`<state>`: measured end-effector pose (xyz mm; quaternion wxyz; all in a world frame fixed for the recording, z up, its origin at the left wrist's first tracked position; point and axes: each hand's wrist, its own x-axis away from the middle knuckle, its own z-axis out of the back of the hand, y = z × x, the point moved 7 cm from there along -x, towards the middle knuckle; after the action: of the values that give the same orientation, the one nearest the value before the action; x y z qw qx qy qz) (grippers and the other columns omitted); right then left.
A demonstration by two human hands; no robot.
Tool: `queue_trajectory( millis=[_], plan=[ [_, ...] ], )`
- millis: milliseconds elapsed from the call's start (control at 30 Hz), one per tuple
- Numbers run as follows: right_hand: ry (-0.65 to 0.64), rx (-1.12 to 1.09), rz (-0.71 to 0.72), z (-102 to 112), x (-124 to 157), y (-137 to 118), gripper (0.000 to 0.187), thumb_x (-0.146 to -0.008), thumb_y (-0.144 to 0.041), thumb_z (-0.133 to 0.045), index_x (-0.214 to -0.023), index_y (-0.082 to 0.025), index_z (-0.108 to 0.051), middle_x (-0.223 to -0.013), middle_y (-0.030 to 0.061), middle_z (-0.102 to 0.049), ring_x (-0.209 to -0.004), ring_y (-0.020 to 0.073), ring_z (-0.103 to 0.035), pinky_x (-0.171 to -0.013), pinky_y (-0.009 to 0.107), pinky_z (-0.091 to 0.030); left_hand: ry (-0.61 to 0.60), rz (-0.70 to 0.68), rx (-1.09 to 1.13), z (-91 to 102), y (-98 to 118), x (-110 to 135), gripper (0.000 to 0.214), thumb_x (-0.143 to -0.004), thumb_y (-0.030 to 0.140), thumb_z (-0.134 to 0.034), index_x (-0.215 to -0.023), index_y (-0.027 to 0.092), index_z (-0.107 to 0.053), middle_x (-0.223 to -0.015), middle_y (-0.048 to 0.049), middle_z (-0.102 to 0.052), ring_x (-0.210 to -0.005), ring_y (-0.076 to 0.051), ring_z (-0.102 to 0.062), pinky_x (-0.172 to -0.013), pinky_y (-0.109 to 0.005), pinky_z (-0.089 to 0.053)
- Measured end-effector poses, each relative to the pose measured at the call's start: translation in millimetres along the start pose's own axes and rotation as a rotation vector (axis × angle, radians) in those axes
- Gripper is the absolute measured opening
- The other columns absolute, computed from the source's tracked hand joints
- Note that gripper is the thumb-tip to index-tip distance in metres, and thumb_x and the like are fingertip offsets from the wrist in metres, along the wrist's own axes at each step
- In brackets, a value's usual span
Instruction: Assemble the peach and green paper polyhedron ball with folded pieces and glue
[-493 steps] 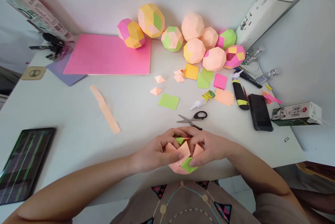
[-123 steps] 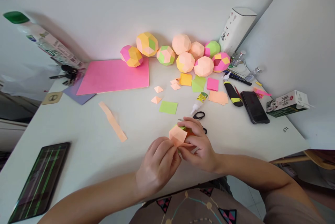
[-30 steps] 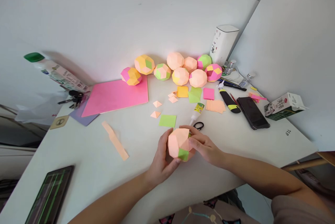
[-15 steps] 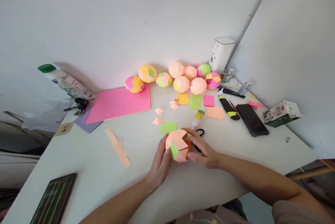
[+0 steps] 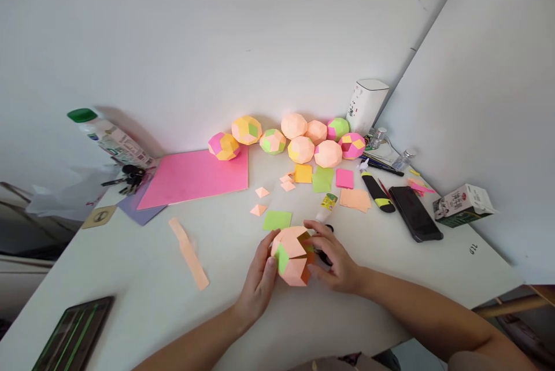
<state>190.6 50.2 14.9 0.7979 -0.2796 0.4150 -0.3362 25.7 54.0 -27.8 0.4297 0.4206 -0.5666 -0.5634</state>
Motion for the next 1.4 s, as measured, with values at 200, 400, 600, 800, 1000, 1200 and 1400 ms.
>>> queue_trajectory(
  millis=[200, 400, 600, 800, 1000, 1200, 1400],
  plan=[
    [-0.018, -0.02, -0.019, 1.5, 2.4, 1.2, 0.035, -0.088, -0.024, -0.052, -0.123, -0.019, -0.047, -0.142, 0.019, -0.039, -0.132, 0.0286, -0.041, -0.104, 0.046, -0.042, -0.04, 0.028, 0.025, -0.1, -8.7, 2.9, 0.058, -0.095, 0.056, -0.037, -0.143, 0.025, -0.031, -0.15, -0.0112, -0.036, -0.133, -0.03, -0.04, -0.099, -0.042, -0.047],
    [-0.057, -0.042, -0.032, -0.8, 2.7, -0.1, 0.03, -0.092, -0.031, -0.045, -0.119, -0.017, -0.05, -0.141, 0.0189, -0.04, -0.131, 0.0279, -0.041, -0.104, 0.044, -0.041, -0.105, -0.037, -0.021, -3.5, -9.7, 3.5, 0.05, -0.099, 0.049, -0.032, -0.145, 0.03, -0.027, -0.146, -0.0107, -0.039, -0.113, -0.024, -0.054, -0.09, -0.041, -0.049],
    [-0.096, -0.07, -0.045, -4.4, 2.5, 1.3, 0.03, -0.094, -0.032, -0.042, -0.118, -0.017, -0.05, -0.139, 0.019, -0.041, -0.13, 0.0269, -0.042, -0.103, 0.043, -0.042, -0.178, -0.121, -0.077, -9.2, -1.9, 4.1, 0.046, -0.1, 0.045, -0.033, -0.145, 0.035, -0.028, -0.143, -0.0088, -0.042, -0.104, -0.023, -0.056, -0.085, -0.04, -0.05],
    [-0.093, -0.078, -0.02, -5.1, 1.5, -1.9, 0.029, -0.094, -0.025, -0.04, -0.12, -0.018, -0.05, -0.137, 0.0179, -0.043, -0.132, 0.0253, -0.041, -0.104, 0.042, -0.042, -0.214, -0.162, -0.104, -11.2, 1.3, 5.3, 0.048, -0.1, 0.046, -0.031, -0.145, 0.031, -0.028, -0.142, -0.0108, -0.043, -0.11, -0.026, -0.055, -0.09, -0.042, -0.048],
    [-0.057, -0.093, -0.005, -4.1, -1.8, -2.7, 0.023, -0.097, -0.019, -0.035, -0.109, -0.018, -0.055, -0.132, 0.0179, -0.048, -0.126, 0.0225, -0.048, -0.101, 0.04, -0.046, -0.262, -0.216, -0.188, -14.0, 4.2, 8.2, 0.056, -0.099, 0.045, -0.03, -0.15, 0.026, -0.016, -0.145, -0.0158, -0.035, -0.119, -0.03, -0.048, -0.095, -0.047, -0.046],
    [0.018, -0.133, -0.091, 0.4, -7.3, 7.5, 0.021, -0.098, -0.027, -0.041, -0.095, -0.019, -0.06, -0.12, 0.0147, -0.061, -0.113, 0.0217, -0.06, -0.096, 0.039, -0.051, -0.406, -0.53, -0.332, -26.8, 24.5, 18.1, 0.072, -0.095, 0.037, -0.043, -0.152, 0.029, 0.0, -0.159, -0.0101, -0.005, -0.146, -0.036, -0.007, -0.115, -0.057, -0.019],
    [0.098, -0.195, -0.173, 4.5, -5.2, 12.7, 0.029, -0.1, -0.034, -0.036, -0.092, -0.02, -0.061, -0.116, 0.0119, -0.064, -0.107, 0.0206, -0.064, -0.091, 0.037, -0.053, -0.332, -0.543, -0.33, -25.3, 26.7, 15.9, 0.079, -0.089, 0.04, -0.057, -0.152, 0.029, -0.01, -0.151, -0.0156, -0.022, -0.139, -0.037, -0.025, -0.109, -0.055, -0.032]
  ],
)
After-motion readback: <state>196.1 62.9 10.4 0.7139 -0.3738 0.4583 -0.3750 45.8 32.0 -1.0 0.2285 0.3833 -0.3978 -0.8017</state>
